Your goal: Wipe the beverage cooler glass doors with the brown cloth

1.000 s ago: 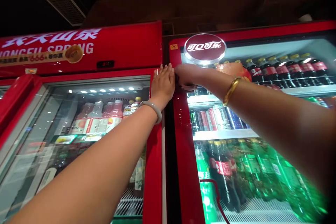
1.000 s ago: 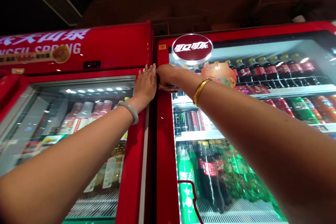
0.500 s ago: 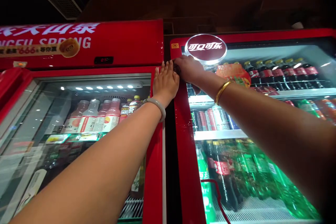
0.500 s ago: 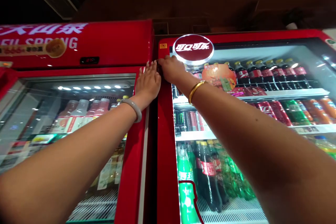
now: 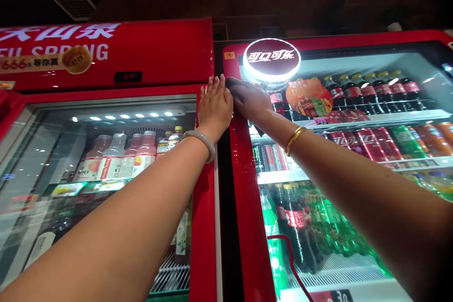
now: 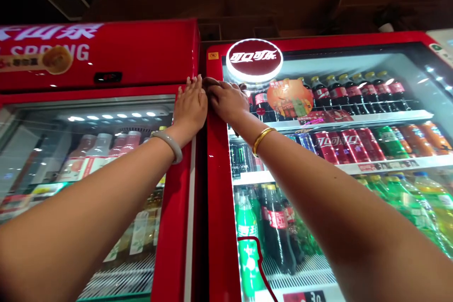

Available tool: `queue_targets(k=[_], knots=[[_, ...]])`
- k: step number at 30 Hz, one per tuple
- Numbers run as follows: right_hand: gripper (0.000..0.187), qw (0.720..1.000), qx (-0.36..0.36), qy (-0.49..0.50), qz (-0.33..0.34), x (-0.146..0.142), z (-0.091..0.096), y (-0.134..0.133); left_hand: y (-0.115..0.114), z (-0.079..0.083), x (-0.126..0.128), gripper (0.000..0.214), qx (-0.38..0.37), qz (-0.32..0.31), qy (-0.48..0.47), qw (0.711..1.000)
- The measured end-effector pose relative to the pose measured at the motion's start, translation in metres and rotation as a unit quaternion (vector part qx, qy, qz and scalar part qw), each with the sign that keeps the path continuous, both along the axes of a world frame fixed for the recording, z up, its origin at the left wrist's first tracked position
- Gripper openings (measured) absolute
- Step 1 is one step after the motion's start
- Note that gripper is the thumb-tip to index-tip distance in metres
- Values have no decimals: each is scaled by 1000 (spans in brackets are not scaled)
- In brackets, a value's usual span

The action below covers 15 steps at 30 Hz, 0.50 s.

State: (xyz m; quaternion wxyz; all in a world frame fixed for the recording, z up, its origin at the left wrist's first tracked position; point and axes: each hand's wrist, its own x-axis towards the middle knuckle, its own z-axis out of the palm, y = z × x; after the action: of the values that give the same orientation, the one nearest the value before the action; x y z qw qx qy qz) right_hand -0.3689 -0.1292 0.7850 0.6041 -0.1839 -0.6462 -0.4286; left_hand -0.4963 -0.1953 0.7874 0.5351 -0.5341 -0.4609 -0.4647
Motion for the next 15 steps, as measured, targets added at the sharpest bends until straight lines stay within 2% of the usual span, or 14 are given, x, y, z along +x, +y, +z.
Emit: queue_targets(k=[5, 10, 12, 15], knots=[[39, 996, 56, -61, -39, 8, -22, 3, 2, -2, -1, 64, 9, -2, 8, 1000], [39, 993, -48, 107, -1, -5, 1, -7, 7, -2, -1, 64, 20, 12, 2, 1000], [37, 995, -41, 93, -1, -12, 2, -10, 6, -2, 0, 65, 17, 12, -2, 1000], [38, 999, 8, 14, -40, -11, -10, -9, 5, -2, 0, 65, 10, -1, -7, 1000]])
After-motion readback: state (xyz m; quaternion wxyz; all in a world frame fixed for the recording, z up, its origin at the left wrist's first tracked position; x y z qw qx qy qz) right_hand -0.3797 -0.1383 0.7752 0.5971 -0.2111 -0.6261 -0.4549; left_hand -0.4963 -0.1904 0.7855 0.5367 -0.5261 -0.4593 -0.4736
